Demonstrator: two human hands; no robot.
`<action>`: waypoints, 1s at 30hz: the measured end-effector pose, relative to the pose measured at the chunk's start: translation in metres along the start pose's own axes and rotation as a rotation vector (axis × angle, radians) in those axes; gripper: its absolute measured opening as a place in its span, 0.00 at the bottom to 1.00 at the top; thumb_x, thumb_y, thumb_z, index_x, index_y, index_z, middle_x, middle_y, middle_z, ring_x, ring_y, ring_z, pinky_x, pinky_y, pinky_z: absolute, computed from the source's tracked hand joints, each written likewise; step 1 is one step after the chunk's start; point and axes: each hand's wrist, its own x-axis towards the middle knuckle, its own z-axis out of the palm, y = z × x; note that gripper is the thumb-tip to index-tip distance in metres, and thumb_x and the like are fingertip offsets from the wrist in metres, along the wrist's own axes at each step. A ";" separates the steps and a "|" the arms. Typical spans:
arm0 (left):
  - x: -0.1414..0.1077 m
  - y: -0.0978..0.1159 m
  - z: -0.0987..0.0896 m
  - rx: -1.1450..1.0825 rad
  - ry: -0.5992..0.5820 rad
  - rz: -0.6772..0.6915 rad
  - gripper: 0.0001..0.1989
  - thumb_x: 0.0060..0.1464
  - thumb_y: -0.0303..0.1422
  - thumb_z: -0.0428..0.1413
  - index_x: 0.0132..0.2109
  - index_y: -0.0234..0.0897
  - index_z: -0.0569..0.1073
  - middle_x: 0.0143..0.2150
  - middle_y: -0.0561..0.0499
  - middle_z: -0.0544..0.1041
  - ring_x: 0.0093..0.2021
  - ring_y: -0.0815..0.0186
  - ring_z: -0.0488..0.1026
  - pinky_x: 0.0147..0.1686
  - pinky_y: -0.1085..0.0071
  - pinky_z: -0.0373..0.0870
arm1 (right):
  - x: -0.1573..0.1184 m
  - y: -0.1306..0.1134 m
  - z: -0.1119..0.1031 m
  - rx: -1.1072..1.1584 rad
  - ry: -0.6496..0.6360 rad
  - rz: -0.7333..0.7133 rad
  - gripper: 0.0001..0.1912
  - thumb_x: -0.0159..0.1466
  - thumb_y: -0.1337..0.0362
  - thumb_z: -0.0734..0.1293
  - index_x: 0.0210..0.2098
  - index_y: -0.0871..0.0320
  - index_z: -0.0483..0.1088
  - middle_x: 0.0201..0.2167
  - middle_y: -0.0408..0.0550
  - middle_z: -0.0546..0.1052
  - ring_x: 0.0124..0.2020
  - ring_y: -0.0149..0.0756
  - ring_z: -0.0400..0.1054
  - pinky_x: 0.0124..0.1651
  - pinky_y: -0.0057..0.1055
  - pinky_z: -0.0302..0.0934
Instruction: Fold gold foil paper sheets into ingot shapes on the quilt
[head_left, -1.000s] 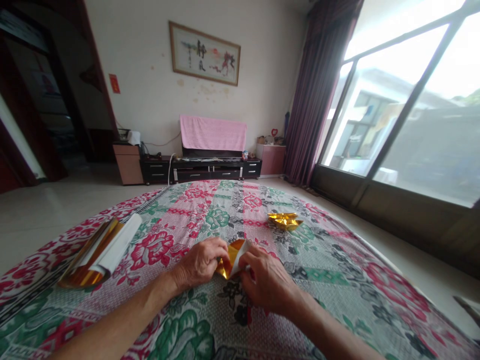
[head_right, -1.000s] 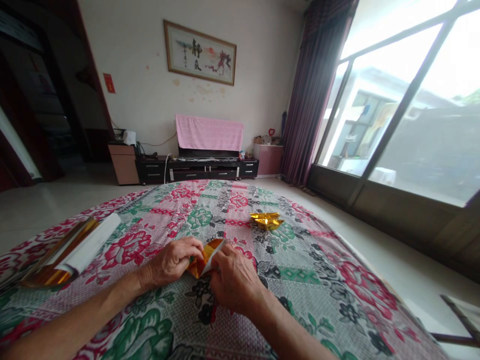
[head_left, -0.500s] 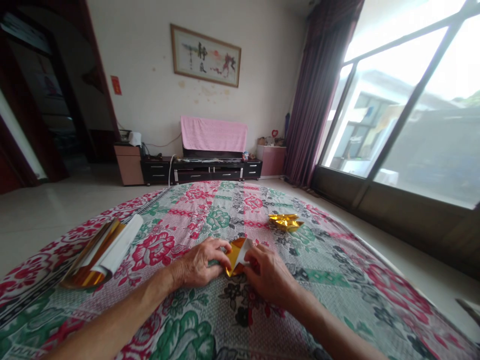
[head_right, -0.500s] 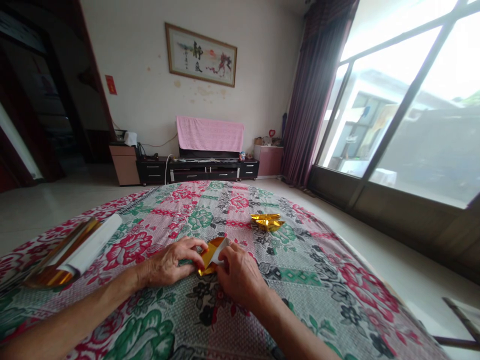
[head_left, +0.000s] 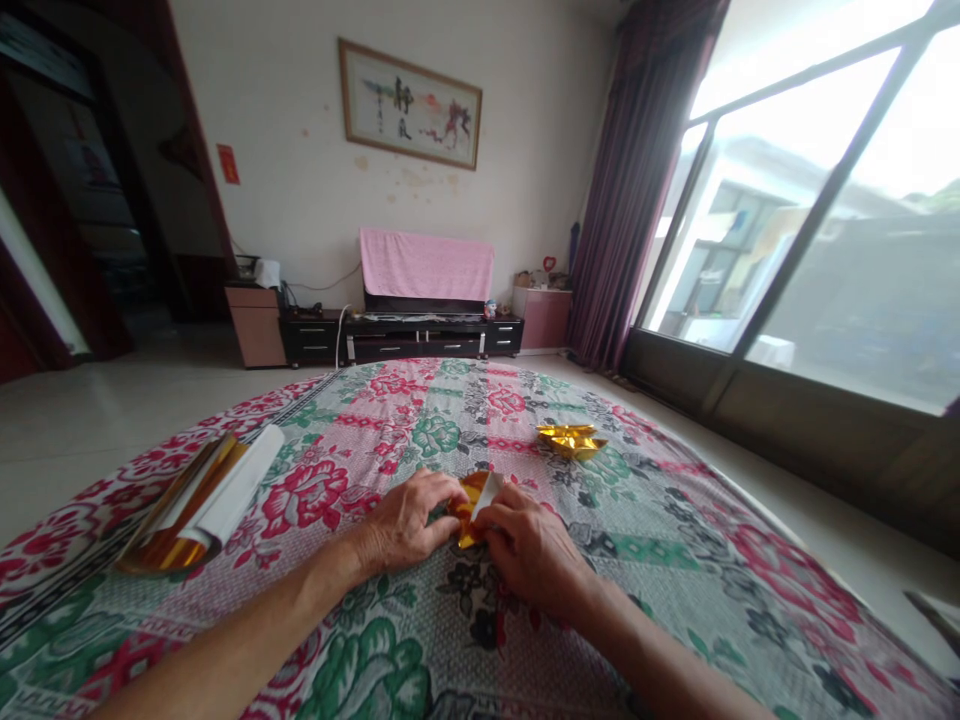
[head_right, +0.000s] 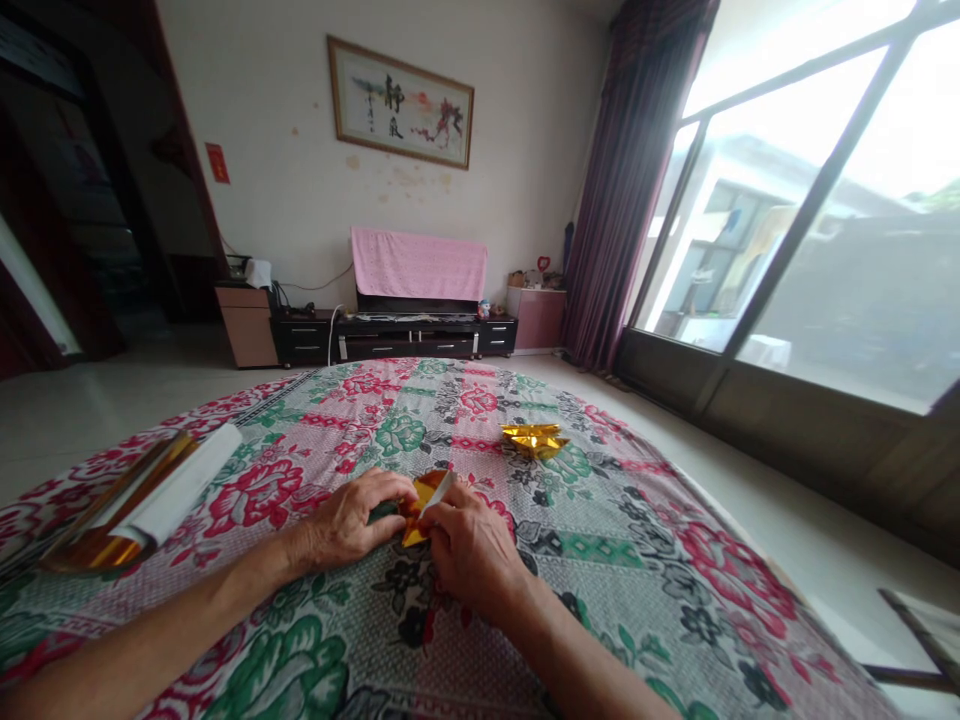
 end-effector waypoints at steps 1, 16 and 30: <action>0.000 0.000 0.001 0.001 0.017 -0.013 0.07 0.50 0.28 0.55 0.38 0.38 0.70 0.38 0.52 0.74 0.41 0.64 0.68 0.44 0.65 0.64 | 0.000 0.000 0.000 -0.009 -0.006 0.004 0.12 0.59 0.73 0.58 0.34 0.56 0.72 0.36 0.47 0.69 0.36 0.31 0.64 0.38 0.28 0.56; -0.003 0.015 0.003 0.171 -0.065 0.153 0.10 0.56 0.26 0.48 0.35 0.35 0.75 0.35 0.47 0.71 0.39 0.65 0.67 0.42 0.68 0.66 | -0.001 0.000 0.002 -0.041 -0.014 0.036 0.10 0.60 0.69 0.59 0.34 0.55 0.73 0.34 0.46 0.70 0.35 0.31 0.64 0.36 0.27 0.54; -0.006 0.024 0.003 0.266 -0.115 0.169 0.11 0.59 0.27 0.45 0.37 0.34 0.72 0.34 0.48 0.71 0.38 0.64 0.67 0.40 0.66 0.68 | -0.001 0.002 0.003 -0.052 -0.006 0.042 0.10 0.59 0.69 0.60 0.32 0.54 0.73 0.32 0.46 0.71 0.34 0.31 0.65 0.36 0.26 0.57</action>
